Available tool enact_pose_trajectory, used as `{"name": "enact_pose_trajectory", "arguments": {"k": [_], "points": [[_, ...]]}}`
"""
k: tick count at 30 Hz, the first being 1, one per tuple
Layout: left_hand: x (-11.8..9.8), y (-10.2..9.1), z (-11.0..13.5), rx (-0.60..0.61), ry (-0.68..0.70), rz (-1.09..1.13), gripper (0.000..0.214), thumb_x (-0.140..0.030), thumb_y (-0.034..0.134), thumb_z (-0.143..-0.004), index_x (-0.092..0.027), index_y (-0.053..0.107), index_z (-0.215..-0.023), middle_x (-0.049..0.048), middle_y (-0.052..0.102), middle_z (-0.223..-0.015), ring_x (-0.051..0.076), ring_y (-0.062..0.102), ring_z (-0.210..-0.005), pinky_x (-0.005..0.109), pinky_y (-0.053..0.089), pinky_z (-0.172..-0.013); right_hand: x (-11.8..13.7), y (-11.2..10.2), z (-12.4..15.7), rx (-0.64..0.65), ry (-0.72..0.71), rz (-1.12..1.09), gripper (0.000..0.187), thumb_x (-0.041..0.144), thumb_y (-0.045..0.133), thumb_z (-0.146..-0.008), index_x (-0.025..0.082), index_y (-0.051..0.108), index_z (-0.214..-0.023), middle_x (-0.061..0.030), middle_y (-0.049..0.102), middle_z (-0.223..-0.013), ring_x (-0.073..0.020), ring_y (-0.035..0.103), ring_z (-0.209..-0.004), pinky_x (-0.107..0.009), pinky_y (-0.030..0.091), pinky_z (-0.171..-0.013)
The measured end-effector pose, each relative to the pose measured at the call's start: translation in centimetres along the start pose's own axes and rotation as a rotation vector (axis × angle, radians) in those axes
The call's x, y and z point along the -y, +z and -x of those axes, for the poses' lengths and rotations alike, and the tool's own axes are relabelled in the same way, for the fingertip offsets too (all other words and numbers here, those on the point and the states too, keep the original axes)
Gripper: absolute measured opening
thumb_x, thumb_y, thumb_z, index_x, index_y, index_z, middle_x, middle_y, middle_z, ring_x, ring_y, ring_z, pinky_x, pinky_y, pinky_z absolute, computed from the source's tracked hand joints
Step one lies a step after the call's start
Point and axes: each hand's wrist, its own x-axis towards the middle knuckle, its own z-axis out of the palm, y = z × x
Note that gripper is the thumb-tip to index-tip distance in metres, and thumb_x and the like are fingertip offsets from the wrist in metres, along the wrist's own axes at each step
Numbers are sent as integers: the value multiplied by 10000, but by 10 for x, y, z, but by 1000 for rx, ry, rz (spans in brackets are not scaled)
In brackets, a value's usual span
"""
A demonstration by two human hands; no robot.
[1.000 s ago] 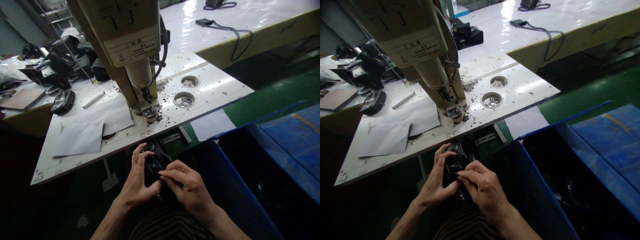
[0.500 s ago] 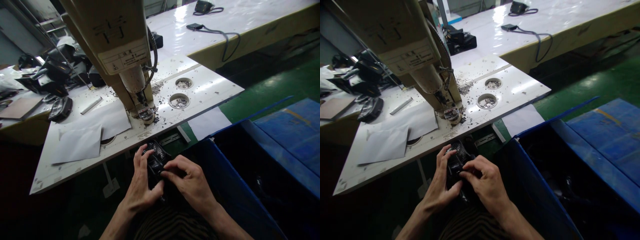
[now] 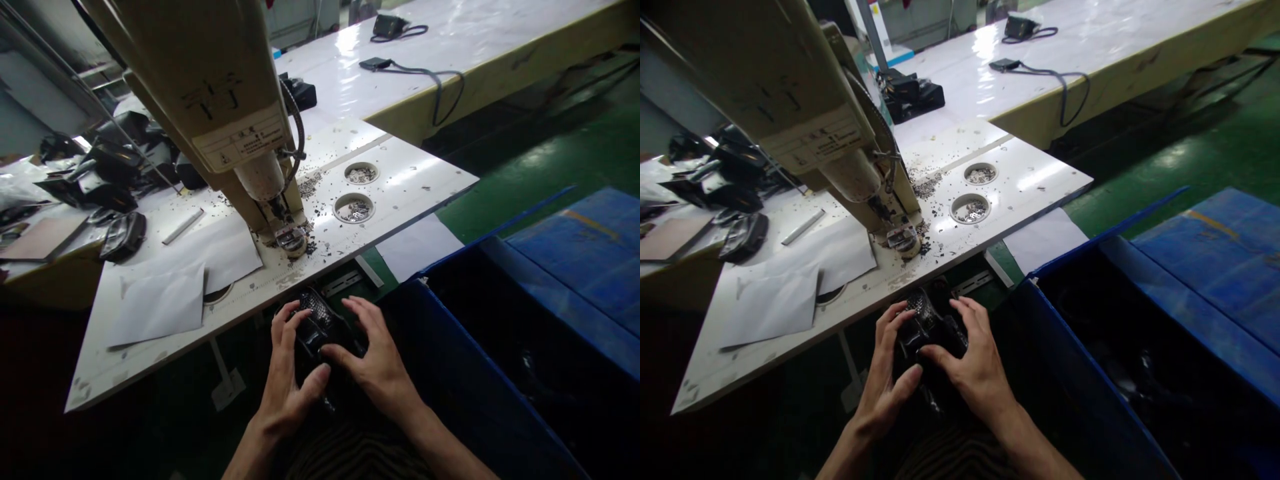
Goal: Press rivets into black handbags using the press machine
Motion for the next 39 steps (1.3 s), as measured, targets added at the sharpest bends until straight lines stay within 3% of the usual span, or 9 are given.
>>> {"name": "enact_pose_trajectory", "arguments": {"k": [4,8,14,21,27,31,34,36,39], "points": [[5,-4,0,29,-10,58,602,-548,620,-933,-384,432,-1481,50,240,-1651,346,239,-1534,604,257,-1241,-8,2,-1,233,77,-179,528,493,741,-903,311,600,-1379,-34,574,-1461,-266,508,-1377,-460,388,-1221],[12,-7,-1,-11,-13,103,501,-622,657,-904,-359,587,-1324,41,195,-1674,373,189,-1557,616,216,-1247,-10,4,-1,229,10,-140,484,470,712,-940,311,595,-1381,-33,580,-1449,-258,528,-1353,-436,410,-1194],[15,-7,-4,-122,-79,112,374,-504,747,-872,-294,642,-1163,43,127,-1718,361,128,-1588,593,179,-1261,-8,10,-3,207,-151,-8,318,409,611,-1018,303,652,-1315,-42,621,-1370,-255,564,-1296,-407,445,-1131],[5,2,1,-293,-85,143,288,-358,795,-825,-258,642,-1047,70,385,-1568,311,389,-1458,466,339,-1184,-19,12,-1,219,-194,21,321,389,552,-1044,280,635,-1335,-67,625,-1367,-268,575,-1281,-423,461,-1104],[-4,12,3,-415,-138,120,237,-320,805,-801,-231,638,-945,75,456,-1419,295,489,-1334,445,383,-1128,-29,13,5,267,-158,-8,454,424,504,-1055,307,495,-1493,-72,515,-1533,-298,478,-1414,-502,397,-1194],[-6,17,0,-482,-184,121,208,-289,805,-795,-229,639,-905,64,486,-1375,276,517,-1298,434,404,-1116,-32,14,4,254,-190,86,413,439,468,-1068,278,545,-1441,-91,597,-1442,-299,556,-1334,-503,439,-1153],[-8,18,-4,-537,-203,125,341,-325,861,-735,-228,618,-953,74,503,-1357,278,537,-1279,432,430,-1119,-33,8,4,233,-217,135,384,448,463,-1070,252,614,-1364,-98,652,-1358,-302,607,-1268,-479,475,-1112],[-11,11,-7,-520,-221,91,616,-400,919,-647,-234,593,-1142,102,492,-1407,309,522,-1309,459,435,-1140,-33,1,5,210,-224,159,393,456,478,-1064,236,638,-1347,-106,667,-1344,-316,613,-1269,-469,492,-1092],[-19,-14,-11,-269,-263,-20,1044,-580,911,-587,-245,460,-1467,141,435,-1552,396,490,-1366,547,422,-1160,-28,-11,7,210,-256,196,415,462,503,-1053,223,652,-1357,-114,671,-1357,-339,609,-1286,-472,506,-1080]]}}
